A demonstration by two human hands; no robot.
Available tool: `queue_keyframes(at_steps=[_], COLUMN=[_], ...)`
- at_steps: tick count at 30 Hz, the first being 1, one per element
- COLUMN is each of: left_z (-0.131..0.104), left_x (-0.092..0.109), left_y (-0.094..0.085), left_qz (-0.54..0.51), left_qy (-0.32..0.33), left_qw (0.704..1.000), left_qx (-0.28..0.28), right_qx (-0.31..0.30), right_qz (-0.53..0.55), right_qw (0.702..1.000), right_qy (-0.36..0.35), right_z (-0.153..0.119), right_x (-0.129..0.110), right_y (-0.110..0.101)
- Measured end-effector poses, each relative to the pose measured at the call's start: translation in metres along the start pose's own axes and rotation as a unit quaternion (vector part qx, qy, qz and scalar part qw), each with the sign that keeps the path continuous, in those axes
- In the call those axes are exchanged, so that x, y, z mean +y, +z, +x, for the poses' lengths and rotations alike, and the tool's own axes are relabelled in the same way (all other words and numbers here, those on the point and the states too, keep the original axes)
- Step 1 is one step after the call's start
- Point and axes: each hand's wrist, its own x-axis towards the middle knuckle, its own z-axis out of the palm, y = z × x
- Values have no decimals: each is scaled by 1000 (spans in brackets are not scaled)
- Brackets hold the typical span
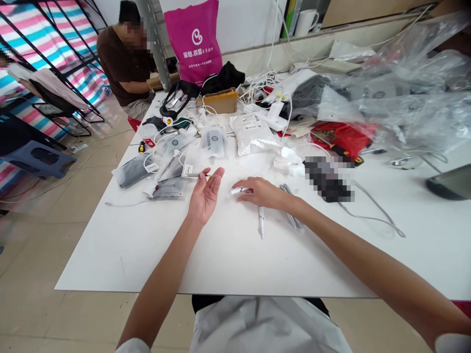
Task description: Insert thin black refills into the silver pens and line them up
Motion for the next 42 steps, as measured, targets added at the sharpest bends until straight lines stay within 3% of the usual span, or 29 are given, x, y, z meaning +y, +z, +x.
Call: queue_keyframes(at_steps=[3, 7, 10, 14, 17, 31, 36, 42], left_z=[0, 1, -1, -7, -12, -18, -16, -16], left_x=[2, 7, 9, 8, 5, -11, -10, -9], left_y=[0, 0, 2, 7, 10, 11, 10, 9], left_qz=[-12, -45, -58, -53, -40, 49, 61, 75], left_qy=[-6, -28, -57, -106, -132, -131, -103, -90], left_qw=[1000, 999, 997, 993, 990, 989, 992, 992], left_qx=[7, 14, 10, 14, 9, -54, -42, -56], right_qx=[-25, 25, 81, 131, 146, 205, 152, 138], right_qz=[-4, 50, 164, 332, 379, 390, 377, 326], right_qw=[999, 998, 983, 934, 912, 891, 909, 930], right_qy=[-31, -24, 13, 34, 58, 111, 89, 99], right_z=[14, 14, 6, -7, -14, -29, -30, -32], right_x=[9, 7, -13, -45, -57, -58, -56, -52], right_y=[10, 12, 3, -4, -1, 6, 4, 2])
